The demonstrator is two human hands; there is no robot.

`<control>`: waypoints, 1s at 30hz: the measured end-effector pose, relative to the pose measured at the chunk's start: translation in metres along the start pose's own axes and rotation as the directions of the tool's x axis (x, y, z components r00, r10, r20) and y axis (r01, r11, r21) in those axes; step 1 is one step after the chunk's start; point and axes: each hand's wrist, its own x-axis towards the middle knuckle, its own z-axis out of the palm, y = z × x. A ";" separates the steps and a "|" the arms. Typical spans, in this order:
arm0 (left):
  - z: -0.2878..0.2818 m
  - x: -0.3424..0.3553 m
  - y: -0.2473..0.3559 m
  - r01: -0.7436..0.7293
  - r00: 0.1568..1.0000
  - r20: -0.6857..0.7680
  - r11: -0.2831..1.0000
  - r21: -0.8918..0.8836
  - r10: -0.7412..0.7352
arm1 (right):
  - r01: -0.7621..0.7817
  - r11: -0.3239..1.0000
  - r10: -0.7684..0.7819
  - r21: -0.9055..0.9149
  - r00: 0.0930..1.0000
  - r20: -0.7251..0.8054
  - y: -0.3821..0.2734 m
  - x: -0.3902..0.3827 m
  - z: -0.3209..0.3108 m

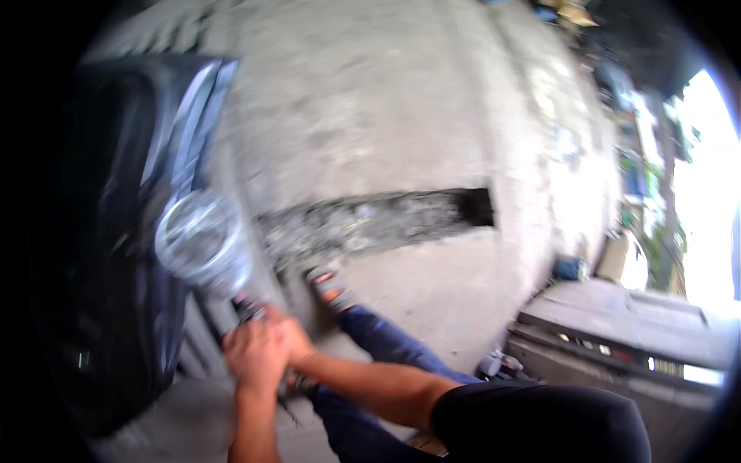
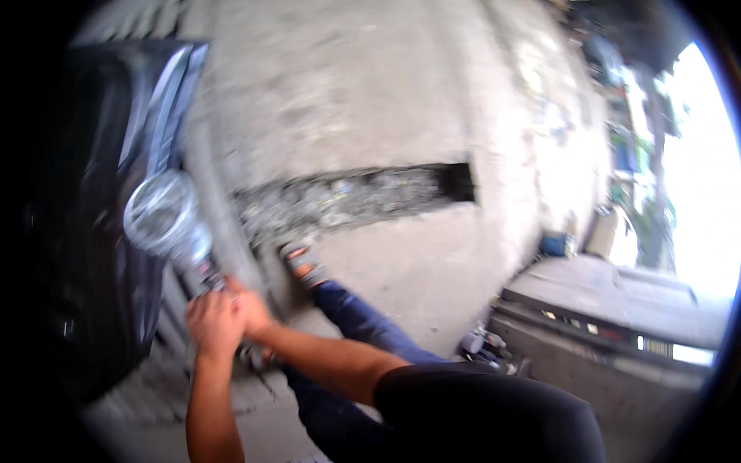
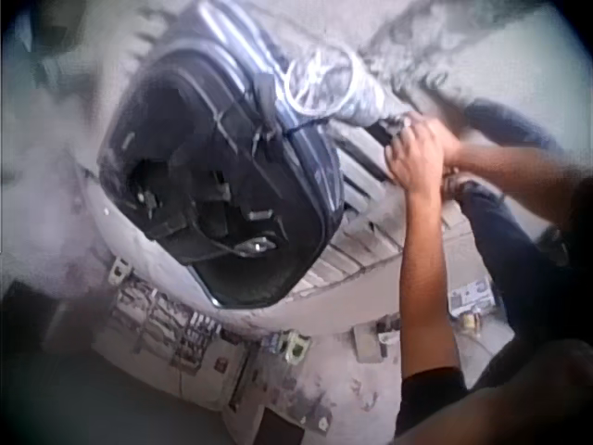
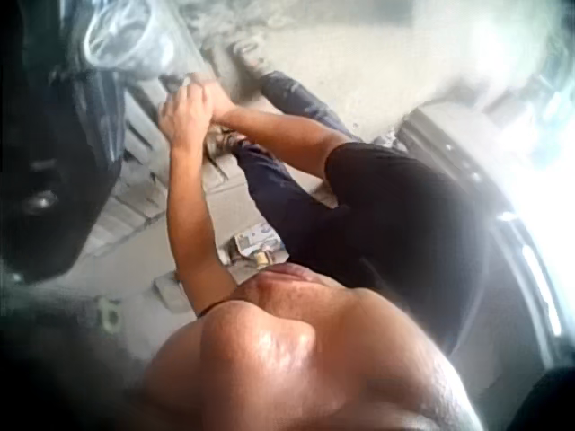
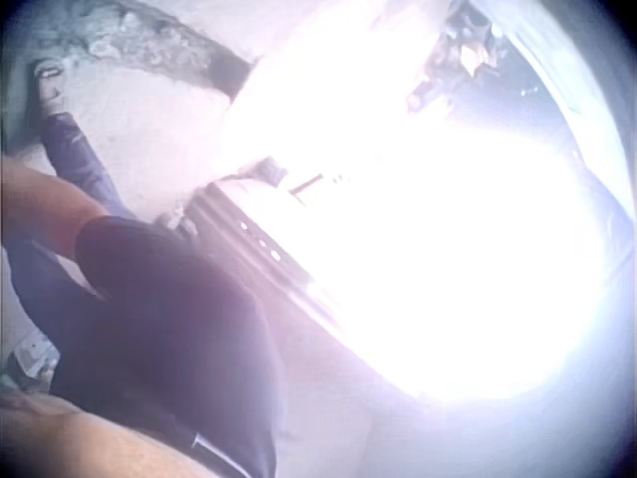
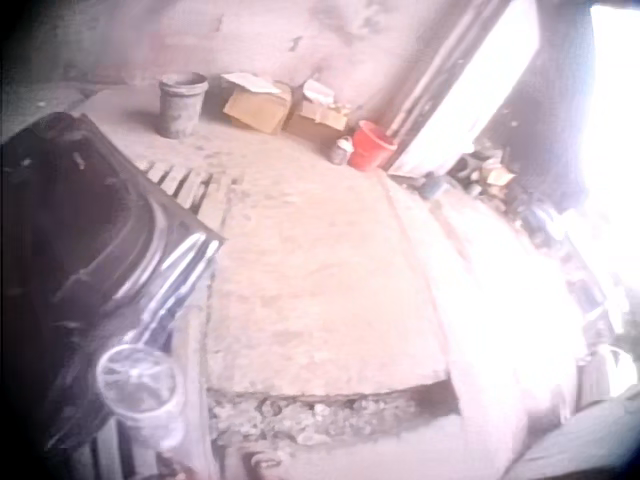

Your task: The person prepares a spray gun by attaching a hose and pouring paint into the cup. They then spray paint a detached car door resting on a slatted platform in a cluttered workshop.

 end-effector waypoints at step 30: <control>0.015 0.047 0.040 -0.305 0.951 0.063 0.952 0.019 0.303 | -0.148 0.951 0.207 0.272 0.956 -0.205 -0.012 0.004 -0.053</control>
